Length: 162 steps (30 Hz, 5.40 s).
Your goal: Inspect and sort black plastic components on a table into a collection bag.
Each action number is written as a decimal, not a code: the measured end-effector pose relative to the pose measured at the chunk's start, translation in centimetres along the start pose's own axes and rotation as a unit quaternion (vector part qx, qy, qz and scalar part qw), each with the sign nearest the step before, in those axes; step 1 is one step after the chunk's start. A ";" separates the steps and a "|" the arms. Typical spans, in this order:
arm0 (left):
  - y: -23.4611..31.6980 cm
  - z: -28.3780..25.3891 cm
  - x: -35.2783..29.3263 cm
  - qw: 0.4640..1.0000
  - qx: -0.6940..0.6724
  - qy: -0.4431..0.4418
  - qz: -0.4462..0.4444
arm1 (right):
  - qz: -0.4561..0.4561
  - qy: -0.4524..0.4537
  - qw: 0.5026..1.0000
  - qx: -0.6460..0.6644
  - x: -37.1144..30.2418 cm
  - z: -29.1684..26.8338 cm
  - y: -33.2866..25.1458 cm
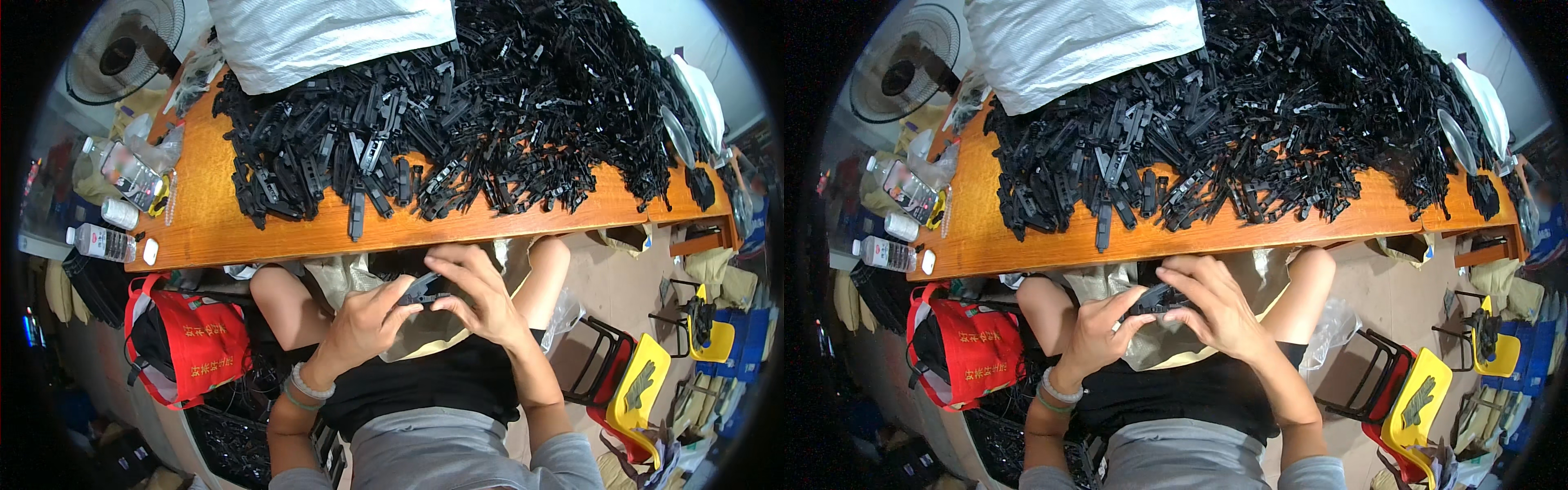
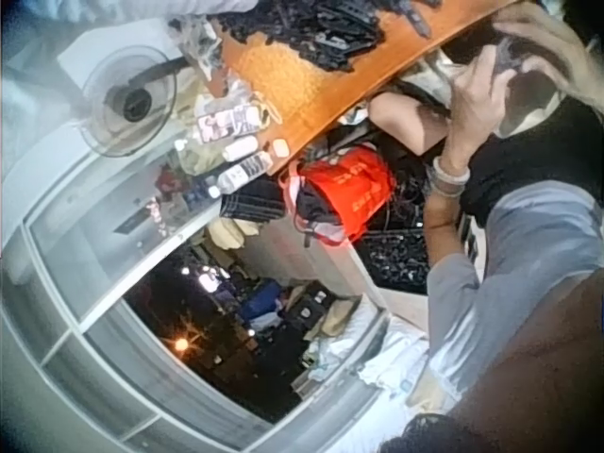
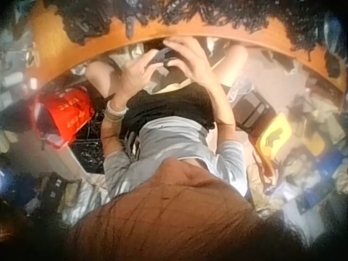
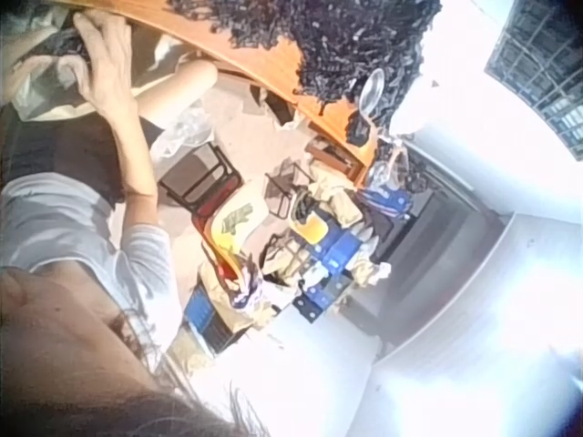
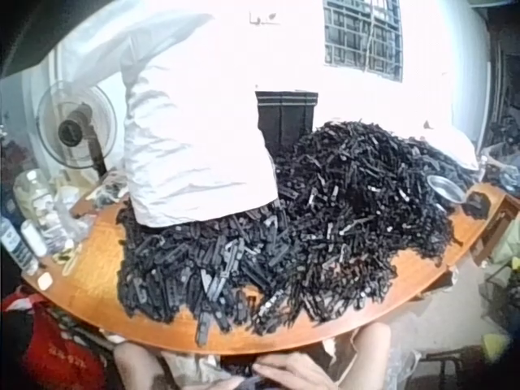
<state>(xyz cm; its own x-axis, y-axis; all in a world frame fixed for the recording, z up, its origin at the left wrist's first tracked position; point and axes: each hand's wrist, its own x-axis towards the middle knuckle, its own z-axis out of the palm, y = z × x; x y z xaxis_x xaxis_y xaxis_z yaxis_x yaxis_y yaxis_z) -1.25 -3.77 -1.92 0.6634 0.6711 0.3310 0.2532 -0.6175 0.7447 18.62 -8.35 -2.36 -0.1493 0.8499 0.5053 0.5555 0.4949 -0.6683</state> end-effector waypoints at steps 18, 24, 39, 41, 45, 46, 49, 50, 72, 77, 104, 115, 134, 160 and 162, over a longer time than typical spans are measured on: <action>-1.6 0.6 -0.5 0.996 -0.059 -0.061 -0.001 | 0.116 -0.101 0.976 0.155 -0.3 -1.2 1.5; -5.0 -0.9 3.0 0.967 0.073 0.209 -0.123 | 0.070 0.036 0.983 -0.166 3.5 -1.7 4.3; -6.9 -0.8 3.2 0.937 -0.083 0.264 -0.214 | -0.011 0.037 0.965 -0.258 3.4 -0.4 6.6; -5.9 -1.3 3.1 0.920 -0.179 0.255 -0.239 | -0.027 0.036 0.960 -0.276 3.4 -0.6 6.6; -4.4 -1.3 3.1 0.865 -0.364 0.251 -0.240 | -0.060 0.034 0.959 -0.274 3.5 -0.6 7.2; -4.2 -1.3 3.0 0.865 -0.363 0.252 -0.240 | -0.069 0.046 0.960 -0.268 3.5 -0.6 7.2; -3.9 -1.0 2.6 0.856 -0.394 0.205 -0.264 | -0.061 0.108 0.971 -0.206 3.3 -0.4 7.0; -3.9 -0.7 2.5 0.829 -0.448 0.190 -0.276 | -0.045 0.158 0.975 -0.149 3.3 -0.4 6.9; 1.3 -0.2 1.5 0.980 -0.136 -0.024 -0.142 | 0.048 0.078 0.989 0.117 0.4 0.9 0.4; 1.6 0.2 1.4 0.991 -0.101 -0.008 -0.086 | 0.052 0.073 0.987 0.136 -0.3 1.0 0.6; -4.0 -1.0 2.9 0.976 -0.152 -0.056 -0.145 | 0.078 0.038 0.996 -0.014 1.7 -0.8 4.5; -7.6 -1.8 7.4 0.957 0.270 0.037 0.100 | -0.035 0.027 0.950 -0.310 5.5 -0.6 7.3; -2.2 0.0 4.7 0.834 -0.495 0.051 -0.237 | 0.153 0.021 0.954 0.259 1.7 -0.8 0.0; 0.1 0.4 0.2 0.997 0.058 -0.034 0.043 | 0.012 0.061 0.996 0.066 -0.9 1.6 0.5; -0.2 0.5 -0.1 0.998 0.034 -0.043 0.041 | 0.006 0.064 0.996 0.062 -0.9 1.6 0.4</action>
<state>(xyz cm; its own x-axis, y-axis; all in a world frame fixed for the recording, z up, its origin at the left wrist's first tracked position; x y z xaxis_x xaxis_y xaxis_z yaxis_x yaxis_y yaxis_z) -0.99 -3.90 -2.33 0.7409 0.5817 0.3356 0.2413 -0.6970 0.6753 17.63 -8.65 -4.00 -0.0333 0.8300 0.5568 0.4495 0.5101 -0.7333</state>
